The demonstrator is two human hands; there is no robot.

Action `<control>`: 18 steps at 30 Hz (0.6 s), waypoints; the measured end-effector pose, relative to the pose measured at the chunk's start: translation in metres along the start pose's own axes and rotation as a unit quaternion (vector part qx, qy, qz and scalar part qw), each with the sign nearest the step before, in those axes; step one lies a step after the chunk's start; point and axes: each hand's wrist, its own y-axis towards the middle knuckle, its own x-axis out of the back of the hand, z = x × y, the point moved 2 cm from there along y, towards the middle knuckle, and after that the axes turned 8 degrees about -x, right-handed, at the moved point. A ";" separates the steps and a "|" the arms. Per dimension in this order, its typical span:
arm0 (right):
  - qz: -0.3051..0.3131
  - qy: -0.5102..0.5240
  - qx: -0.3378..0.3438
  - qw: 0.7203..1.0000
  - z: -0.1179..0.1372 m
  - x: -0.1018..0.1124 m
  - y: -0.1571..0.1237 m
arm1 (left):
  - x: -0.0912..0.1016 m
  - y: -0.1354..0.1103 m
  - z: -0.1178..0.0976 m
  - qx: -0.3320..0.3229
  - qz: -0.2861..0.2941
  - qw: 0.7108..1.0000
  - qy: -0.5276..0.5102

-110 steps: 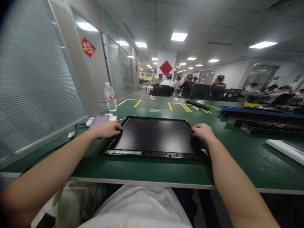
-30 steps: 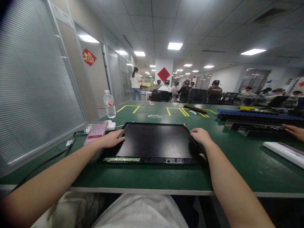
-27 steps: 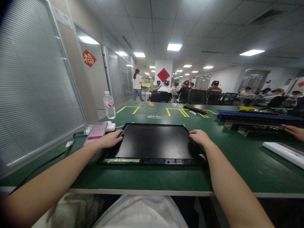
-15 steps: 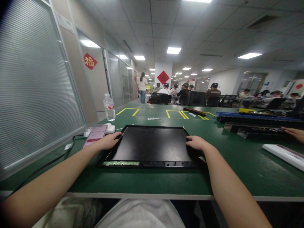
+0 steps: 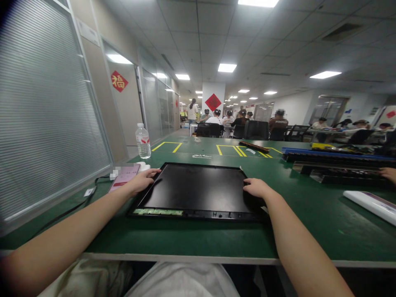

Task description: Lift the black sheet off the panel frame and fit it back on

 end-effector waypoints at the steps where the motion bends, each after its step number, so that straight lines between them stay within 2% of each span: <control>1: 0.000 0.000 -0.003 1.000 0.000 0.000 0.000 | -0.001 -0.002 -0.004 0.004 -0.005 1.000 -0.027; 4: 0.000 0.000 -0.010 1.000 -0.002 0.000 0.002 | -0.004 -0.006 -0.014 0.013 -0.003 0.996 -0.088; 7: -0.005 0.000 -0.006 1.000 -0.003 0.000 0.003 | -0.005 -0.009 -0.021 0.029 -0.017 0.994 -0.101; 14: -0.007 -0.004 -0.018 1.000 -0.005 -0.002 0.006 | -0.007 -0.014 -0.021 0.100 -0.017 0.987 -0.123; 18: -0.001 -0.004 -0.023 1.000 -0.003 -0.002 0.005 | -0.008 -0.014 -0.022 0.120 -0.014 0.984 -0.134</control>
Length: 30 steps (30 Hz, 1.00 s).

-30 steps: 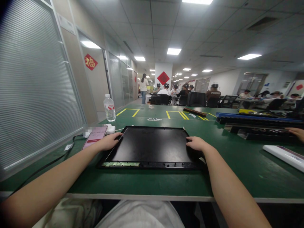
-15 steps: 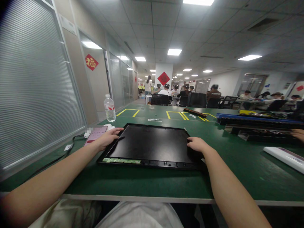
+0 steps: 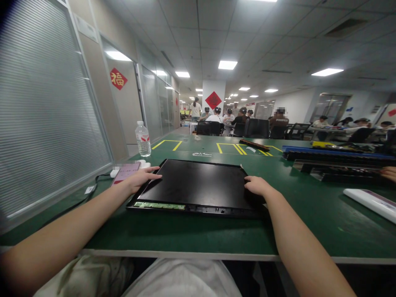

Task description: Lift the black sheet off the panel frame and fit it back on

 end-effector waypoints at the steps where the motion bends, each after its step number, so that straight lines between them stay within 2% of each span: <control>1: -0.002 0.001 0.002 1.000 0.000 0.000 0.000 | 0.000 0.000 0.000 0.001 0.002 1.000 0.000; 9: -0.018 0.006 0.016 1.000 -0.004 -0.004 0.006 | 0.001 0.003 0.002 0.023 0.035 0.999 -0.007; 18: 0.000 0.008 0.011 1.000 0.000 -0.002 0.001 | 0.005 0.010 0.008 0.001 0.045 0.998 -0.042; 30: 0.006 -0.019 0.024 1.000 0.002 -0.004 0.003 | 0.006 0.009 0.003 -0.033 0.037 0.997 -0.063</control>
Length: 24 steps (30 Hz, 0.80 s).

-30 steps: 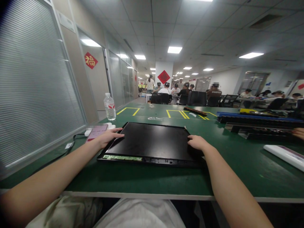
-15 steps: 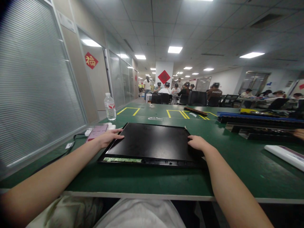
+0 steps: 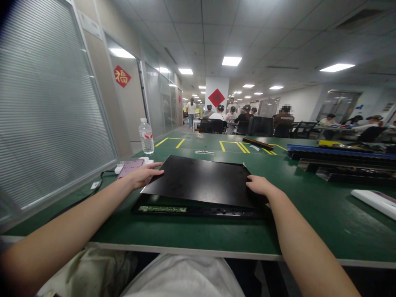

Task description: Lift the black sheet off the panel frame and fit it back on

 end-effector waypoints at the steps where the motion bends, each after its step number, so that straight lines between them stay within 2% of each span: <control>1: -0.002 0.003 0.001 1.000 0.000 0.000 0.000 | 0.000 0.000 0.000 -0.003 0.004 1.000 -0.001; 13: 0.004 0.019 -0.003 1.000 0.001 0.002 -0.003 | 0.002 0.007 0.003 -0.055 -0.004 0.998 -0.024; 19: 0.014 0.060 -0.009 0.998 -0.003 0.001 -0.001 | -0.007 0.003 0.000 -0.078 0.008 0.995 -0.057; 22: -0.006 0.103 -0.021 0.994 -0.007 0.001 0.003 | -0.011 -0.001 -0.004 -0.096 0.017 0.993 -0.074; 24: -0.047 0.142 -0.037 0.988 -0.009 0.002 0.006 | -0.013 -0.002 -0.005 -0.114 0.012 0.990 -0.081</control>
